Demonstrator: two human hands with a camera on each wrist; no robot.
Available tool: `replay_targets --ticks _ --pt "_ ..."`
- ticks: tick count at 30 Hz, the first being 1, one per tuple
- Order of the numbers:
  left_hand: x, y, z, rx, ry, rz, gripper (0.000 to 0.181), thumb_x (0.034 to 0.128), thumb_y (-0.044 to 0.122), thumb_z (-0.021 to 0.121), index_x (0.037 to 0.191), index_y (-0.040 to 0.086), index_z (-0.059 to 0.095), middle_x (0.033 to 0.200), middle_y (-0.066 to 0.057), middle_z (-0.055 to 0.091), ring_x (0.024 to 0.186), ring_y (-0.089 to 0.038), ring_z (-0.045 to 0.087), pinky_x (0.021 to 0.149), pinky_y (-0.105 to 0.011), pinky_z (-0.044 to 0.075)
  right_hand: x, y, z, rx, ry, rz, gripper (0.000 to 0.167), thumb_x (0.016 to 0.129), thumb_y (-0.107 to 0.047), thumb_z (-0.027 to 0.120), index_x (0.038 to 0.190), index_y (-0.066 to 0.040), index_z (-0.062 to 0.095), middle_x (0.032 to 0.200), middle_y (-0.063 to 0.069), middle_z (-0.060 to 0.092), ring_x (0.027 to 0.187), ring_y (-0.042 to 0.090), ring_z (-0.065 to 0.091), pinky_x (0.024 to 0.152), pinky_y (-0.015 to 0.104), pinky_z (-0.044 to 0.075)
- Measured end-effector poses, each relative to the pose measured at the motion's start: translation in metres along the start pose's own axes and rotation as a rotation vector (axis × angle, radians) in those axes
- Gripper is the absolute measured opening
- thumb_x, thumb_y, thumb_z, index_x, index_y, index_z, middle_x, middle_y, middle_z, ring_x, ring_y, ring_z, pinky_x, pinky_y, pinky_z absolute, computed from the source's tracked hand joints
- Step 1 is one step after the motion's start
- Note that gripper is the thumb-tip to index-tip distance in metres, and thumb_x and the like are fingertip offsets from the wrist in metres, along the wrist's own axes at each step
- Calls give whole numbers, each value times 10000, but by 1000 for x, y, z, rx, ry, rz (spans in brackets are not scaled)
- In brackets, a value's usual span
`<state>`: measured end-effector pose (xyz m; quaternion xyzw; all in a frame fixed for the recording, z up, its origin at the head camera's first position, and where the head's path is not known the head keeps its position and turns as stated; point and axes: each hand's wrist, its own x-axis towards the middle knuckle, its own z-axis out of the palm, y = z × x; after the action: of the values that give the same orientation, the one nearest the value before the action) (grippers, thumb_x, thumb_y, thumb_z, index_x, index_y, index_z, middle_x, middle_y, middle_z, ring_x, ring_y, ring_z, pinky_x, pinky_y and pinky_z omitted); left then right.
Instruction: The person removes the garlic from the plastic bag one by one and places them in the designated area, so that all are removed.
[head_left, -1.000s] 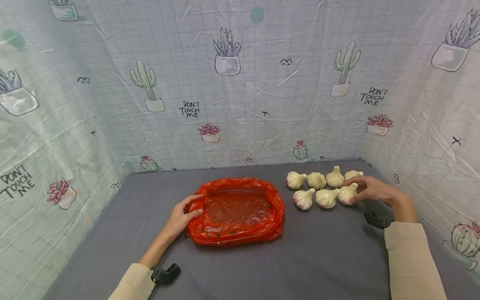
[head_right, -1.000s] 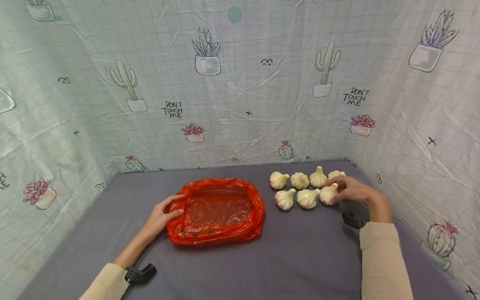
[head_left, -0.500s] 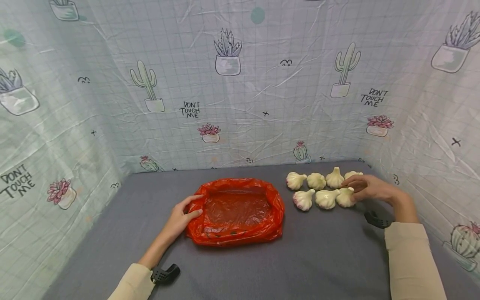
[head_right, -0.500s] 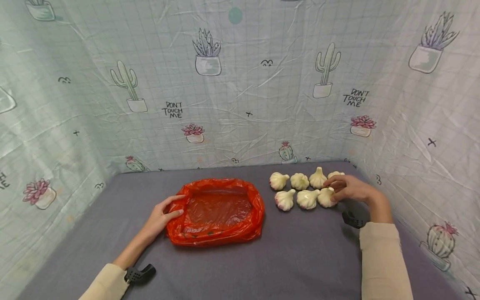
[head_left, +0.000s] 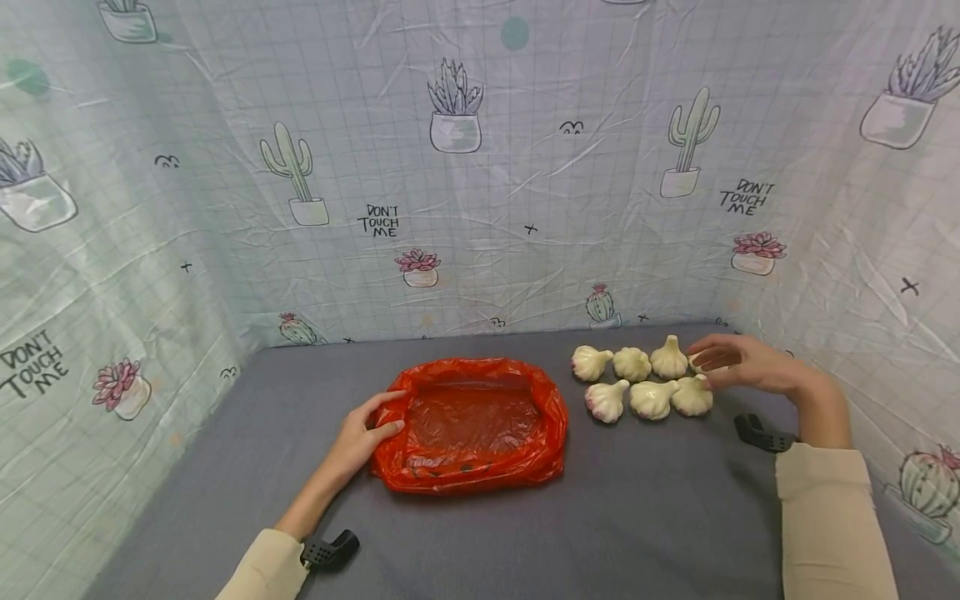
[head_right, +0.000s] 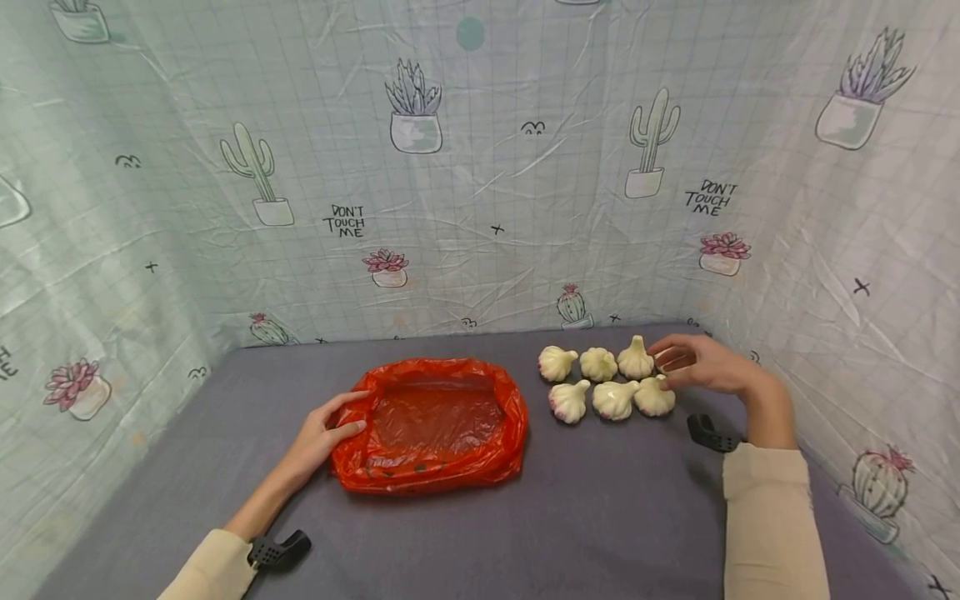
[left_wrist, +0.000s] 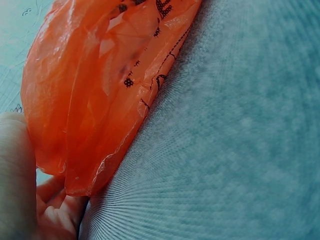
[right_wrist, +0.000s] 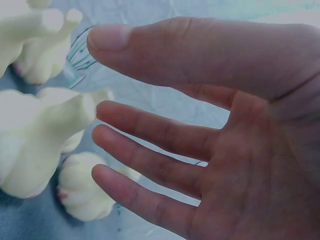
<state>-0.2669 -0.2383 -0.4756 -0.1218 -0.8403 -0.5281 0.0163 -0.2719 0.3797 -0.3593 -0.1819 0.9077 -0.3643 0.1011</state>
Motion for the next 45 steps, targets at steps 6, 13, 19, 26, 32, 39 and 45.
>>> replay_targets --ticks 6,13,19,26,32,39,45 --pt "0 0 -1 -2 -9 6 478 979 206 712 1445 213 606 1473 -124 603 1246 -303 623 924 -235 523 -3 -13 -1 -1 7 6 555 954 -149 720 1428 54 517 1387 335 589 1249 354 634 843 298 563" --pt "0 -3 -2 -3 -12 35 512 987 202 699 1482 230 573 1531 -113 553 1327 -328 574 967 -210 500 -4 -23 0 -17 25 -21 515 952 -159 724 1405 17 552 1391 298 597 1112 -76 586 830 292 561" --pt "-1 -2 -4 -7 -7 43 548 987 218 699 1511 244 540 1548 -115 536 1317 -250 588 964 -202 496 -3 -32 0 -54 23 -39 487 949 -175 732 1382 -10 581 1357 288 627 1227 413 636 847 279 557" --pt "-1 2 -2 -30 -1 29 553 973 210 719 1497 195 543 1393 -200 645 1009 -71 700 810 -258 579 -1 -37 3 -43 -19 -44 500 957 -154 713 1397 25 556 1357 317 614 1229 482 618 854 283 563" --pt "0 8 0 60 25 33 599 949 214 750 1505 221 528 1362 -175 672 1053 -197 704 822 -266 566 1 -40 4 -45 -22 -57 503 959 -153 701 1408 18 554 1352 302 623 1215 462 633 856 309 566" --pt "0 12 0 119 45 39 615 939 219 763 1505 237 523 1413 -160 640 1105 -282 703 829 -291 559 4 -40 4 -47 -16 -67 484 950 -146 704 1387 14 571 1335 279 643 1193 433 649 854 288 565" --pt "0 14 0 172 57 59 581 939 203 761 1480 231 551 1398 -159 647 1093 -304 715 834 -360 576 3 -43 3 -38 -36 -57 504 961 -159 698 1410 19 553 1337 280 638 1207 449 637 874 332 564"
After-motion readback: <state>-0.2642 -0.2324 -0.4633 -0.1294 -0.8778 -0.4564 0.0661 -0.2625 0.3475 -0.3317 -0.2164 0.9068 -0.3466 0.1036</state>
